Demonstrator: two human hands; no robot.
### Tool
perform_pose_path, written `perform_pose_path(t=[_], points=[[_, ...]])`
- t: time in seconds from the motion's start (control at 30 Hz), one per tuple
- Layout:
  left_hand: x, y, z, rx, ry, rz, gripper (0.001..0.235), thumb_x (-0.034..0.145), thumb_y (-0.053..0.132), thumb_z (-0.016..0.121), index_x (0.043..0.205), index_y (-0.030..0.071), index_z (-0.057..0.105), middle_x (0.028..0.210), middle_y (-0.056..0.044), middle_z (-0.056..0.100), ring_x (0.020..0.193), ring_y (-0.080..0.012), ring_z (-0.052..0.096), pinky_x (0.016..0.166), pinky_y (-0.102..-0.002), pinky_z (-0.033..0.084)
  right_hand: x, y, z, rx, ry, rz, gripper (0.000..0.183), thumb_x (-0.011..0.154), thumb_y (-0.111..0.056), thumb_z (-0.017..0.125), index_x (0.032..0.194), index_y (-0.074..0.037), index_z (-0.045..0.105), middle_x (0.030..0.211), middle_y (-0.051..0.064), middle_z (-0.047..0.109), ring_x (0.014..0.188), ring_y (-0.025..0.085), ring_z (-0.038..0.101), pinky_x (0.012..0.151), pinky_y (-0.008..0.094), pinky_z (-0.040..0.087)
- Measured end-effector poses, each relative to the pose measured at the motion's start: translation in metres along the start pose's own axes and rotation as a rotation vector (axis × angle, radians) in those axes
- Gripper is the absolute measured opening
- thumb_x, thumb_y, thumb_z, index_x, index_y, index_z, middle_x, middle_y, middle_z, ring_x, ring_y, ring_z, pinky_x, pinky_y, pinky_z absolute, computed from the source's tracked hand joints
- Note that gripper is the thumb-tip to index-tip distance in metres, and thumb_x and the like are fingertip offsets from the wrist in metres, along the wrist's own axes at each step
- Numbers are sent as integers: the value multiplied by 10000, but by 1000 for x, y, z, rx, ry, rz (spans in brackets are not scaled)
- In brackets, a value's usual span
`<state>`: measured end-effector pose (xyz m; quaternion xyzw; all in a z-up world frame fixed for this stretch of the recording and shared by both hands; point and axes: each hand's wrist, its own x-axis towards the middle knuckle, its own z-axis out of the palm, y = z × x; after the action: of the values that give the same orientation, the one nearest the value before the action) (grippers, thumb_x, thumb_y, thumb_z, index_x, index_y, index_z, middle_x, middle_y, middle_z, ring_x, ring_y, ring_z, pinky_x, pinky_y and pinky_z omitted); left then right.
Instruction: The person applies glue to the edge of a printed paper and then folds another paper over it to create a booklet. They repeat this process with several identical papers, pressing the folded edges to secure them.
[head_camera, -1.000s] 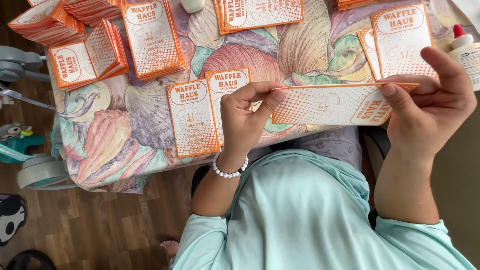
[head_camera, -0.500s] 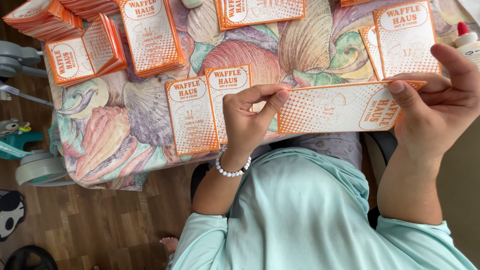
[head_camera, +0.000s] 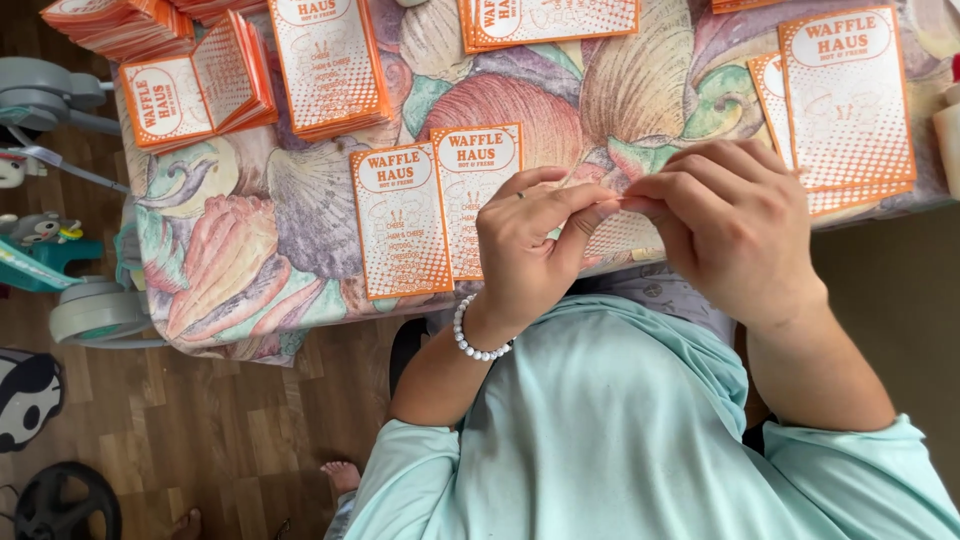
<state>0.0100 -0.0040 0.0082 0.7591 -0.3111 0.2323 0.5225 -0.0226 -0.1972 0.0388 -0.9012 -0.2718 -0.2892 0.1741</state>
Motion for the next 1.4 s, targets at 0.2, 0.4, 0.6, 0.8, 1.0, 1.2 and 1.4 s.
perform_pose_path(t=[0.2, 0.4, 0.6, 0.8, 1.0, 1.2, 1.4], points=[[-3, -8, -12, -81, 15, -208, 59, 978, 142, 712, 975, 105, 758, 966, -33, 781, 907, -189, 747, 886, -321, 581, -51, 59, -14, -2, -161, 111, 221, 1039, 138, 625, 1076, -22, 774, 992, 120, 739, 976, 347, 696, 913, 455, 517], [-4, -23, -21, -179, 95, -348, 111, 964, 193, 728, 949, 85, 751, 883, -24, 771, 807, -112, 723, 762, -246, 571, -91, 84, -24, 629, 111, 495, 154, 1309, 24, 479, 1234, 145, 539, 1370, 365, 627, 1294, 430, 660, 1206, 469, 512], [0, -17, -15, -212, 37, -311, 108, 991, 188, 697, 950, 98, 742, 916, -16, 761, 837, -122, 724, 792, -248, 574, -48, 62, 19, 991, 148, 488, 807, 954, -85, 695, 1657, -121, 300, 1586, 198, 506, 1454, 337, 549, 1230, 390, 426], [-8, -25, -22, -207, 96, -347, 100, 965, 165, 731, 965, 67, 748, 955, -60, 760, 926, -163, 729, 875, -279, 582, -65, 67, 44, 1006, 463, 689, 699, 963, 49, 795, 1570, 4, 451, 1078, 227, 674, 977, 242, 690, 870, 257, 552], [-16, -33, -21, -181, 54, -353, 60, 941, 169, 771, 983, 126, 775, 923, 27, 767, 1054, -237, 757, 1047, -362, 608, -69, 57, 31, 863, 510, 567, 640, 986, 174, 757, 1509, 26, 418, 1478, 148, 559, 982, 330, 681, 807, 350, 567], [-17, -35, -21, -288, 38, -387, 55, 936, 158, 775, 986, 136, 769, 985, -33, 782, 1055, -236, 765, 1049, -349, 609, -76, 53, 18, 825, 565, 546, 699, 952, 190, 770, 1538, 39, 420, 1586, 114, 510, 976, 360, 657, 779, 380, 551], [-18, -30, -20, -302, 51, -427, 56, 920, 141, 789, 966, 118, 768, 961, -48, 781, 1078, -258, 768, 1017, -339, 606, -79, 52, 11, 783, 597, 544, 755, 938, 185, 767, 1586, 98, 390, 1688, 149, 426, 971, 462, 676, 811, 417, 577]])
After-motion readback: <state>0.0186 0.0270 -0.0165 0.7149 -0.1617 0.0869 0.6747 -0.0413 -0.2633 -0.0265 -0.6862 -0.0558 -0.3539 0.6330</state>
